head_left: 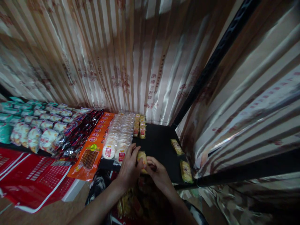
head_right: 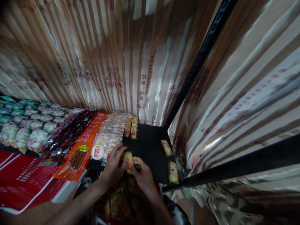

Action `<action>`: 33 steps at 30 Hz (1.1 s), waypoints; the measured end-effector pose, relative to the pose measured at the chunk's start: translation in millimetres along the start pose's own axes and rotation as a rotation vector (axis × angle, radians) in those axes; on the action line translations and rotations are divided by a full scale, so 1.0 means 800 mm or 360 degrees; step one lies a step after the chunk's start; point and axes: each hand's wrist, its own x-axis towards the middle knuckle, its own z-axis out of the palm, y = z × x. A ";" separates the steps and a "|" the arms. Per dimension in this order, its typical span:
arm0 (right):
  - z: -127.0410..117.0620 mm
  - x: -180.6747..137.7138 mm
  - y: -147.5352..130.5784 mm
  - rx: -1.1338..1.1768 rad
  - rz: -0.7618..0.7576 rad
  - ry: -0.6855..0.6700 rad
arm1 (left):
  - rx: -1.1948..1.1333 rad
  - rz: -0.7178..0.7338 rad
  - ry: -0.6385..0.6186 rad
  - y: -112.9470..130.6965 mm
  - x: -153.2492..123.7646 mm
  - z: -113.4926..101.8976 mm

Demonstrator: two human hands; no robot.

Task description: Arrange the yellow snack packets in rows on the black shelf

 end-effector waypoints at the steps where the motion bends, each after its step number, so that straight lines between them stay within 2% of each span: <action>1: 0.004 0.011 0.005 0.0076 0.0024 0.0053 | 0.0030 -0.0059 0.0137 0.002 -0.004 0.005; 3: 0.014 0.037 0.017 0.0150 0.0083 0.0231 | 0.0042 -0.0101 0.0223 0.003 -0.012 0.017; 7: 0.036 0.087 0.039 0.0320 0.0094 0.0430 | -0.0168 -0.0123 0.0062 -0.006 -0.015 0.047; 10: 0.052 0.119 0.046 0.0403 0.0077 0.0529 | -0.0288 -0.0264 0.0119 -0.022 0.003 0.070; 14: 0.064 0.149 0.047 0.0272 0.0127 0.0676 | -0.0430 -0.0469 0.0261 -0.043 0.037 0.095; 19: 0.067 0.159 0.042 -0.0015 0.0129 0.0718 | -0.0667 -0.0557 0.0290 -0.059 0.056 0.111; 26: 0.071 0.157 0.037 -0.0182 0.0124 0.0690 | -0.0986 -0.0604 0.0290 -0.057 0.062 0.110; 33: 0.078 0.156 0.048 -0.0176 -0.0096 0.0731 | -0.1045 -0.0679 0.0288 -0.064 0.070 0.108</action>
